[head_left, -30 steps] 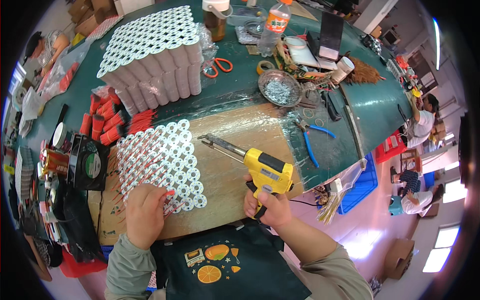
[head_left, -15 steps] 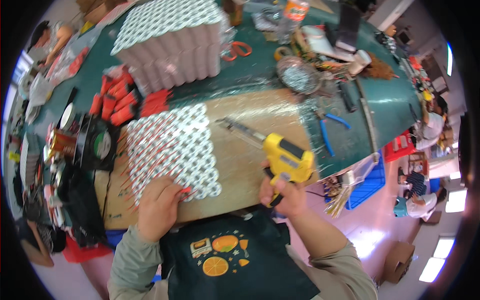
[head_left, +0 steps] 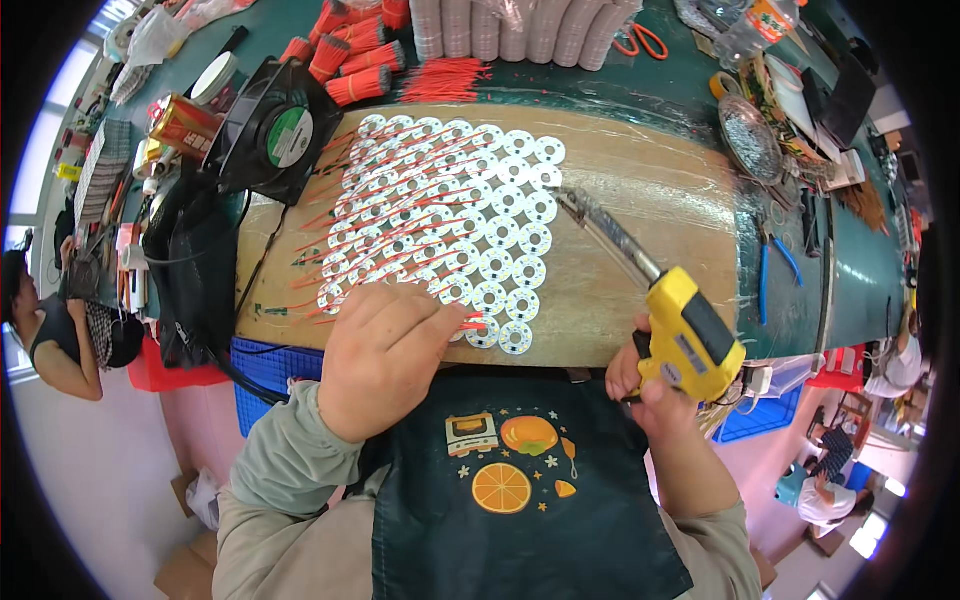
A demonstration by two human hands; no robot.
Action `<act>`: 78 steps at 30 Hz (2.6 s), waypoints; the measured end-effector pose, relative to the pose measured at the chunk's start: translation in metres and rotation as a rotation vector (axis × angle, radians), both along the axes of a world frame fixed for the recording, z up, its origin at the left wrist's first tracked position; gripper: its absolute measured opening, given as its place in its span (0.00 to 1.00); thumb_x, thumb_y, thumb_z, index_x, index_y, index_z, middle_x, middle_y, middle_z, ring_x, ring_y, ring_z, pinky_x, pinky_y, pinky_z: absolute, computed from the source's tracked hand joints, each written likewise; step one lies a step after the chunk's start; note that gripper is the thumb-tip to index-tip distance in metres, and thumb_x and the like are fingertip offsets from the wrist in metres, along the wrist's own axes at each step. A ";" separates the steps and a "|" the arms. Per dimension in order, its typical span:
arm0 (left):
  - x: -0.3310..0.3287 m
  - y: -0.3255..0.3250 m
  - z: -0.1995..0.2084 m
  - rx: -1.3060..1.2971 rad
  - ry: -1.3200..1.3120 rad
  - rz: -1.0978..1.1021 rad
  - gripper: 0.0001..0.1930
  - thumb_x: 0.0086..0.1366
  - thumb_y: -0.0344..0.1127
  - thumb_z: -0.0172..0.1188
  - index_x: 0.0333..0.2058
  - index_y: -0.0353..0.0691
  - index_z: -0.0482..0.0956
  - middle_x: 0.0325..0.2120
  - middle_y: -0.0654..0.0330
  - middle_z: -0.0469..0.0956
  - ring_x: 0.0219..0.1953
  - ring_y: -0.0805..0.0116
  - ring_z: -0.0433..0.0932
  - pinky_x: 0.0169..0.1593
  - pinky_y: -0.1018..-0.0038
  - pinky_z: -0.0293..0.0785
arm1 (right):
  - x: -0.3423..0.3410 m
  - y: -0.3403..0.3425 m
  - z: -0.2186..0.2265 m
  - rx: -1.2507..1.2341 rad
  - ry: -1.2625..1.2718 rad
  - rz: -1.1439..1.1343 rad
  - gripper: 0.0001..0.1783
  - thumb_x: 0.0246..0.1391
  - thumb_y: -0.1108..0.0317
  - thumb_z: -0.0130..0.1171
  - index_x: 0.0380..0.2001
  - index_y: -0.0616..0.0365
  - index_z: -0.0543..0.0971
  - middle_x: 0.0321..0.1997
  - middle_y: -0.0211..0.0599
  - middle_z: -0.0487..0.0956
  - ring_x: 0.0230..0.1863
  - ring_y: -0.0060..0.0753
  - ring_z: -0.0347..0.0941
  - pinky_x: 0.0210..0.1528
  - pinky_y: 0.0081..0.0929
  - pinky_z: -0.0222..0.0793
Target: The person solders red wires onto round LED circuit boards using a soldering iron, attaching the wires to the boards one by one.
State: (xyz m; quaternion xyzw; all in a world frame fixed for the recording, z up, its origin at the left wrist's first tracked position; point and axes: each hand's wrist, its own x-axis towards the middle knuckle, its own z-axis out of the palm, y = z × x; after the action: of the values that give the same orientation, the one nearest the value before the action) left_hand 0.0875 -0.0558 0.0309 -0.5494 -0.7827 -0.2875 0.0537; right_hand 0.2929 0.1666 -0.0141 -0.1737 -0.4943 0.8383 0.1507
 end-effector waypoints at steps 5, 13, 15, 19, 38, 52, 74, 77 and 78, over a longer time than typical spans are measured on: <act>0.021 0.000 -0.004 -0.007 0.001 0.010 0.19 0.44 0.21 0.69 0.38 0.39 0.82 0.31 0.61 0.77 0.35 0.61 0.78 0.40 0.66 0.71 | 0.026 -0.005 0.000 0.265 0.053 0.234 0.17 0.54 0.58 0.70 0.33 0.58 0.76 0.30 0.36 0.76 0.30 0.33 0.75 0.31 0.29 0.69; 0.031 0.002 -0.014 -0.055 -0.034 0.019 0.20 0.43 0.21 0.68 0.39 0.38 0.82 0.32 0.60 0.76 0.36 0.61 0.78 0.40 0.67 0.71 | 0.050 0.013 0.004 0.563 -0.015 0.473 0.26 0.46 0.53 0.72 0.42 0.61 0.82 0.36 0.41 0.82 0.33 0.45 0.80 0.35 0.32 0.75; 0.031 0.001 -0.015 -0.067 -0.031 0.022 0.19 0.43 0.21 0.68 0.39 0.38 0.81 0.32 0.60 0.76 0.37 0.61 0.78 0.40 0.67 0.72 | 0.054 0.014 0.004 0.504 -0.092 0.488 0.26 0.45 0.55 0.72 0.44 0.62 0.82 0.36 0.40 0.84 0.31 0.44 0.81 0.34 0.29 0.75; 0.032 0.000 -0.014 -0.096 -0.049 0.000 0.19 0.43 0.21 0.67 0.39 0.36 0.81 0.32 0.59 0.76 0.39 0.59 0.78 0.42 0.66 0.73 | 0.047 0.015 0.011 0.494 -0.067 0.540 0.26 0.45 0.56 0.72 0.43 0.62 0.82 0.35 0.40 0.84 0.30 0.42 0.81 0.32 0.28 0.75; 0.034 0.004 -0.010 -0.146 -0.067 0.037 0.15 0.48 0.22 0.62 0.38 0.35 0.81 0.33 0.56 0.76 0.41 0.57 0.78 0.46 0.64 0.74 | 0.061 0.008 0.004 0.675 -0.253 0.532 0.30 0.53 0.36 0.59 0.42 0.52 0.83 0.29 0.36 0.80 0.25 0.44 0.77 0.26 0.34 0.70; 0.031 0.001 -0.005 -0.218 -0.101 0.014 0.16 0.48 0.21 0.61 0.39 0.36 0.80 0.35 0.57 0.76 0.44 0.56 0.77 0.50 0.65 0.74 | 0.045 0.006 0.012 0.630 -0.093 0.541 0.20 0.47 0.55 0.69 0.39 0.57 0.82 0.31 0.35 0.85 0.29 0.38 0.82 0.33 0.26 0.76; 0.031 -0.003 -0.005 -0.224 -0.093 -0.001 0.17 0.48 0.23 0.60 0.40 0.34 0.81 0.36 0.55 0.77 0.44 0.55 0.77 0.50 0.64 0.74 | 0.050 0.008 0.001 0.693 -0.048 0.528 0.21 0.46 0.55 0.69 0.39 0.59 0.81 0.30 0.38 0.83 0.26 0.41 0.80 0.28 0.29 0.74; 0.031 0.002 -0.005 -0.243 -0.099 -0.005 0.17 0.48 0.23 0.60 0.40 0.34 0.80 0.36 0.55 0.77 0.44 0.55 0.77 0.51 0.64 0.74 | 0.052 0.009 0.003 0.640 -0.076 0.508 0.25 0.50 0.49 0.67 0.40 0.61 0.82 0.29 0.38 0.82 0.25 0.42 0.80 0.28 0.30 0.74; 0.031 0.001 -0.005 -0.242 -0.099 -0.004 0.17 0.48 0.23 0.60 0.40 0.34 0.80 0.36 0.55 0.77 0.44 0.55 0.77 0.51 0.64 0.74 | 0.056 0.009 0.004 0.614 -0.141 0.505 0.27 0.52 0.47 0.65 0.41 0.61 0.82 0.29 0.39 0.81 0.25 0.42 0.79 0.28 0.31 0.74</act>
State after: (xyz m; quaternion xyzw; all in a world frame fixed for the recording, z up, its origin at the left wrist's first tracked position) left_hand 0.1183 -0.0544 0.0260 -0.5387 -0.8121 -0.2179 -0.0524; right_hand 0.3486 0.1755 -0.0099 -0.0509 -0.7580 0.6484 -0.0495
